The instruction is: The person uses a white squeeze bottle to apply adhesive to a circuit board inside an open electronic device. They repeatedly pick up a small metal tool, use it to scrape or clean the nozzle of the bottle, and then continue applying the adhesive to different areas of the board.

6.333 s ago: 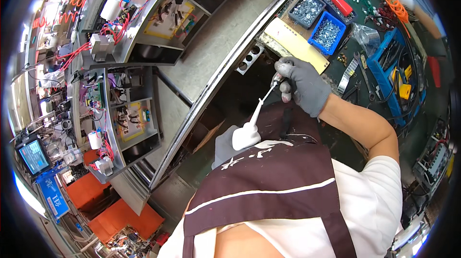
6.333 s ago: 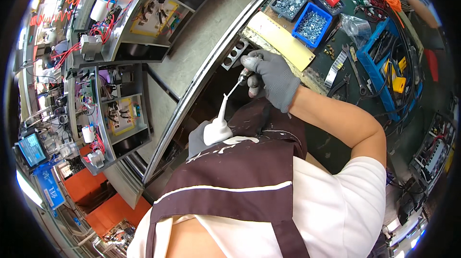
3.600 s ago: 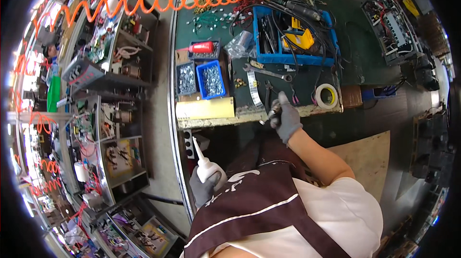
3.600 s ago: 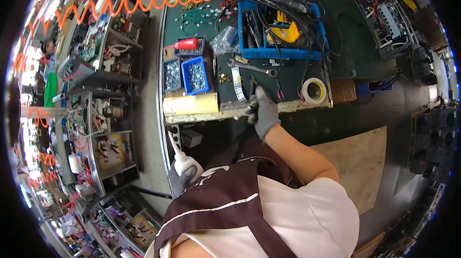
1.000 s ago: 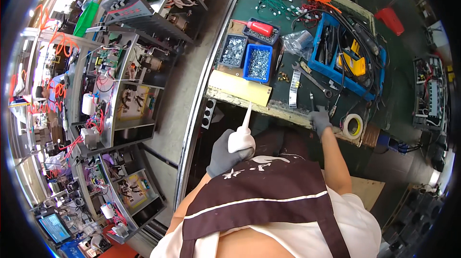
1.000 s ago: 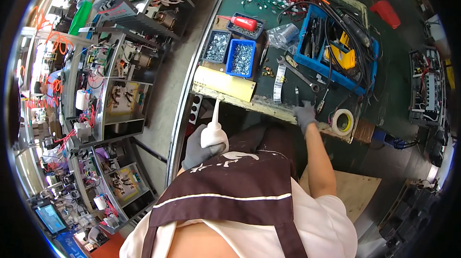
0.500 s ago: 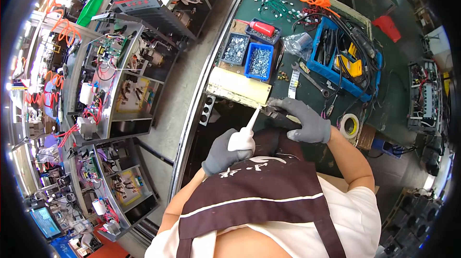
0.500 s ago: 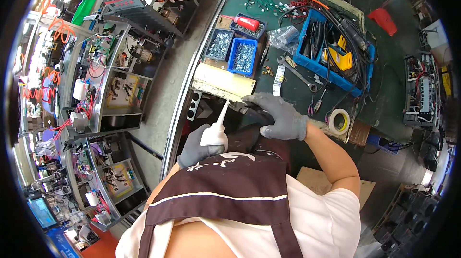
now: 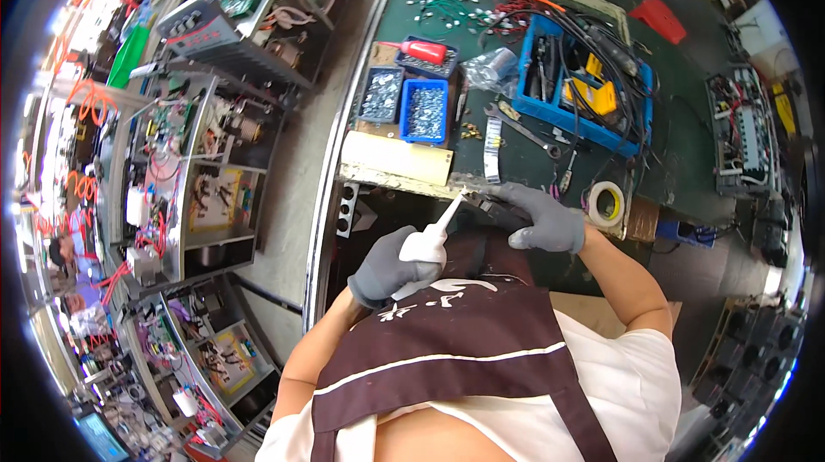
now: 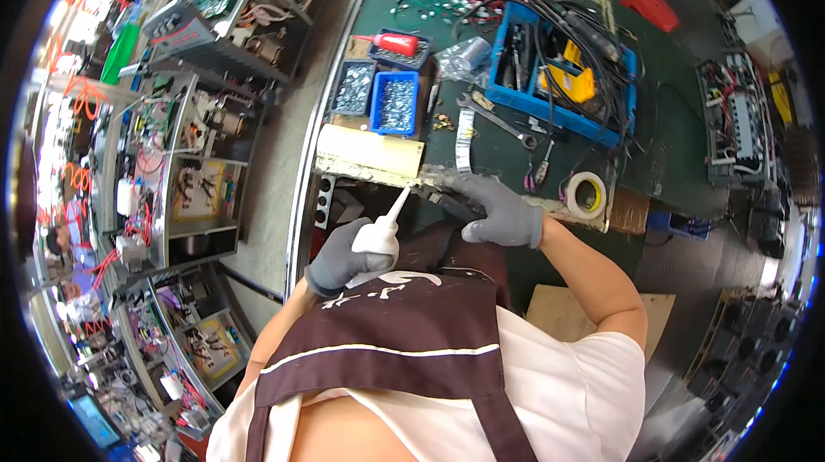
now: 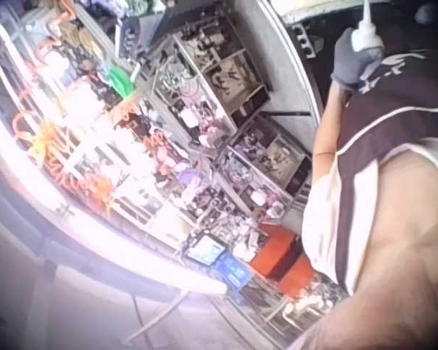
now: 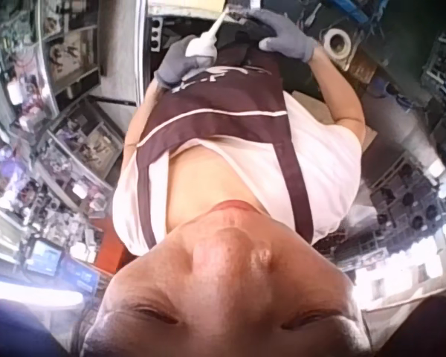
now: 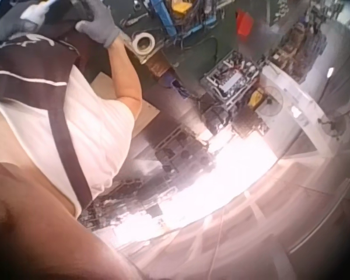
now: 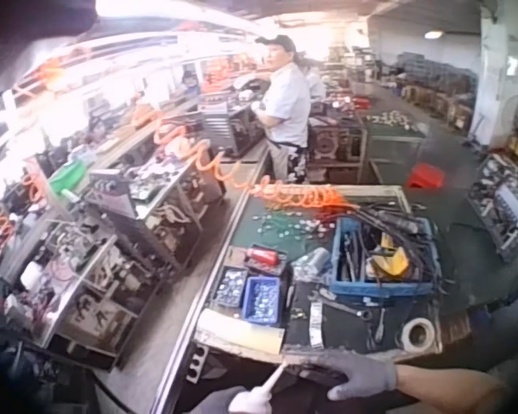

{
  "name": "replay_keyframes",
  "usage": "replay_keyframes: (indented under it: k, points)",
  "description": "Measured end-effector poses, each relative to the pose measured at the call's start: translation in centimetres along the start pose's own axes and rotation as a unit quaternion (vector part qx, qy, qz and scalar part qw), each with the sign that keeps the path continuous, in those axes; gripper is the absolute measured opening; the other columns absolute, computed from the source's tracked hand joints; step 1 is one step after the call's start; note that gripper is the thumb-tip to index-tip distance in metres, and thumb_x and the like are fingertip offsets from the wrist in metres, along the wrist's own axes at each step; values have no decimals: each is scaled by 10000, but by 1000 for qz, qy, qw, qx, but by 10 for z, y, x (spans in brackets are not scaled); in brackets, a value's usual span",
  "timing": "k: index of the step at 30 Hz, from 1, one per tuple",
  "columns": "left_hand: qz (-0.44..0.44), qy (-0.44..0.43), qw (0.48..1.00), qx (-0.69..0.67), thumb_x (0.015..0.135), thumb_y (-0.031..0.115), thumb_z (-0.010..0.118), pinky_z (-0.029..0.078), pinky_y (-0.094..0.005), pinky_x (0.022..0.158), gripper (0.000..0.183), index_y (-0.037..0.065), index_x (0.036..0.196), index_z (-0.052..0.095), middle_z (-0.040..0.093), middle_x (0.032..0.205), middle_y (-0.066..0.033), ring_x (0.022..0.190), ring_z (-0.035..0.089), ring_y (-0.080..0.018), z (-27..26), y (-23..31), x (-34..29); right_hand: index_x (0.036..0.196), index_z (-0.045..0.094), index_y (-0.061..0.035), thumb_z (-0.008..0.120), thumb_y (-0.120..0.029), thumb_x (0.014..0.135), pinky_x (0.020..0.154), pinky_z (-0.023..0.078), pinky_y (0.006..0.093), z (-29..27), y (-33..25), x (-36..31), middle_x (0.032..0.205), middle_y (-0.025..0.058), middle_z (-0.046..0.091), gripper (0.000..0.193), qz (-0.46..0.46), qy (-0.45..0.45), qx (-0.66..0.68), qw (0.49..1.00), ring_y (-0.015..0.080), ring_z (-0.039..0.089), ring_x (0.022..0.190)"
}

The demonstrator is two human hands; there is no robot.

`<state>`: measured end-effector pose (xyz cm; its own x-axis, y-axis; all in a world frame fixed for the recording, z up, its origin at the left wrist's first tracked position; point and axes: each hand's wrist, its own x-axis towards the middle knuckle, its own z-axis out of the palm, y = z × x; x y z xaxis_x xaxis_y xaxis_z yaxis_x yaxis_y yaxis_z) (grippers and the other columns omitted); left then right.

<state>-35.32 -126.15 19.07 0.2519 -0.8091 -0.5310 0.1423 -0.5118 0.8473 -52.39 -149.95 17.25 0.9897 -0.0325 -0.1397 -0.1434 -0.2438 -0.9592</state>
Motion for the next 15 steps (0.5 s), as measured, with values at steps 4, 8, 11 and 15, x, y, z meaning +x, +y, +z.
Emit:
replay_keyframes:
  k: [4, 8, 11, 15]
  points:
    - [-9, -62, 998, 5, 643, 200, 756, 470, -276, 685, 443, -4, 981, 554, 600, 849, -61, 763, 559, -106, 9, 0, 40, 1299, 428, -11, 632, -168, 589, 935, 388, 315, 3, 25, -25, 1121, 119, 544, 755, 80, 67, 122, 987, 207, 507, 1032]
    - [-25, -116, 991, 65, 636, 196, 770, 477, -287, 703, 457, -8, 994, 572, 620, 880, -69, 792, 589, -131, 21, 5, 81, 1271, 456, 5, 627, -163, 606, 786, 441, 254, 2, 53, -47, 963, 47, 579, 708, 152, 103, 217, 959, 126, 526, 839]
    - [-28, -161, 982, 95, 615, 266, 770, 476, -295, 706, 481, -10, 967, 592, 633, 862, -92, 785, 602, -148, 31, 8, 112, 1247, 480, 8, 611, -112, 638, 733, 457, 260, -1, 77, -62, 893, 39, 585, 635, 165, 149, 208, 952, 121, 535, 789]
    - [1, -180, 961, 211, 596, 321, 752, 476, -317, 690, 473, 5, 923, 619, 639, 822, -109, 749, 608, -188, 36, -1, 155, 1230, 497, 9, 598, -93, 677, 643, 456, 255, 0, 102, -75, 820, 24, 573, 571, 209, 193, 249, 926, 105, 529, 702]
